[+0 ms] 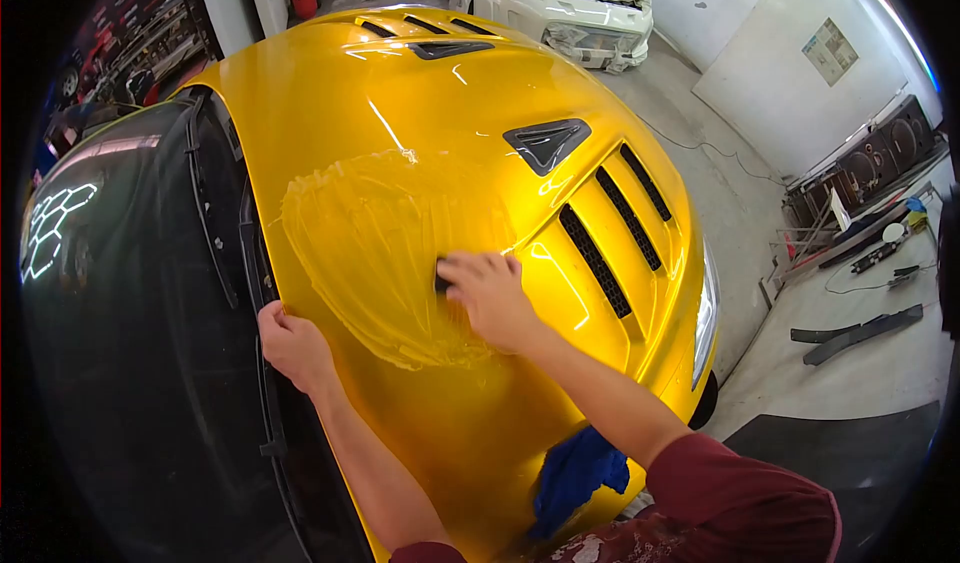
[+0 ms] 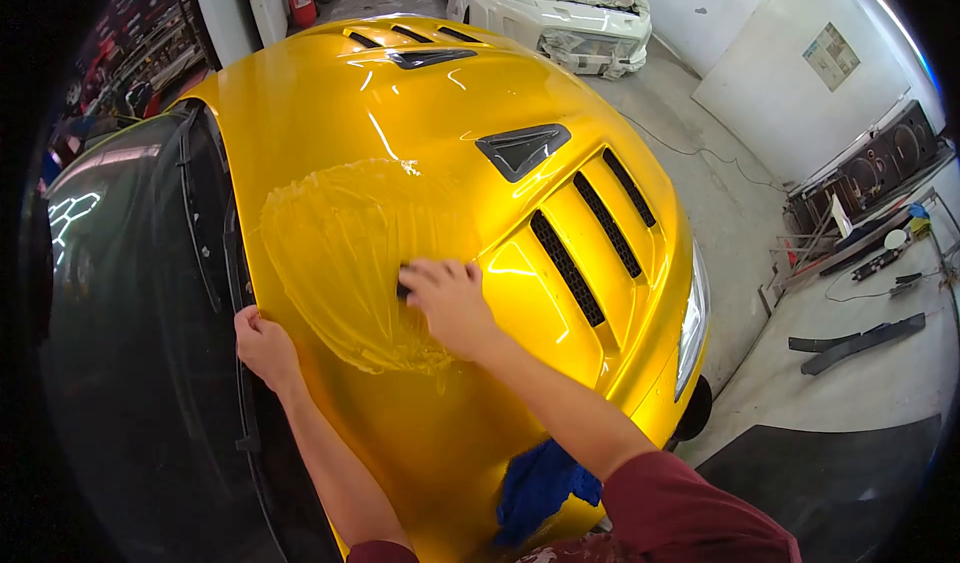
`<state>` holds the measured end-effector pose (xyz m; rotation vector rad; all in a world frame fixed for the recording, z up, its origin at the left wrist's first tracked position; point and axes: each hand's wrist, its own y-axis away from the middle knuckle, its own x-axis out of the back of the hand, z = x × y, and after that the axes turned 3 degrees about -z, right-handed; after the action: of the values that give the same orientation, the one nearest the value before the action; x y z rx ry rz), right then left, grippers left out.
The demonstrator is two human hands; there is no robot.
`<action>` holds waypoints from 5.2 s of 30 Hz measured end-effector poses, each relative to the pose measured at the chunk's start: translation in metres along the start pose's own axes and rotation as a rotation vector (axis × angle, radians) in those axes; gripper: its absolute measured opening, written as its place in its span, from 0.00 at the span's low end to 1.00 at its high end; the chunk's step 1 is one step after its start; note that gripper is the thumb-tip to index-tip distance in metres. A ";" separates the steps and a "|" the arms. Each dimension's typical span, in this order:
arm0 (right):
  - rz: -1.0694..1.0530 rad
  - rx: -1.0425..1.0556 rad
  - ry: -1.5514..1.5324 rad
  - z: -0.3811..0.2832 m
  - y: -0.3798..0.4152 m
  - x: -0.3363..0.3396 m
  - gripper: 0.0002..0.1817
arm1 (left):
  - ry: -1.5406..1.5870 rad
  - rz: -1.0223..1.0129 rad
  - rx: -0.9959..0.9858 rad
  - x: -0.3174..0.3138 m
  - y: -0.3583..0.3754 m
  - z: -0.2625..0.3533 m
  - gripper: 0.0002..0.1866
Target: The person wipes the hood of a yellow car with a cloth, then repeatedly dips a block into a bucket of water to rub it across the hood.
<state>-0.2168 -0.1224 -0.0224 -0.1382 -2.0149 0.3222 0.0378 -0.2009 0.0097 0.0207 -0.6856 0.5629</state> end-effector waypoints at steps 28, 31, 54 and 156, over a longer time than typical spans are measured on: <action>-0.136 0.440 -0.121 0.105 -0.146 -0.003 0.18 | -0.073 0.070 -0.147 -0.006 -0.001 -0.007 0.09; -0.106 0.400 -0.115 0.095 -0.197 -0.020 0.17 | -0.074 0.078 -0.157 -0.008 -0.001 -0.013 0.09; -0.201 0.594 -0.157 0.043 -0.247 -0.051 0.18 | -0.131 0.073 -0.089 -0.003 0.004 0.000 0.11; -0.665 0.697 -0.849 -0.063 0.323 0.333 0.27 | 1.729 -0.477 0.184 0.137 0.535 0.072 0.26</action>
<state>-0.3245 0.2760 0.1989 1.2597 -2.4600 0.6973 -0.1851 0.3070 0.0611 -0.1208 1.0420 0.0329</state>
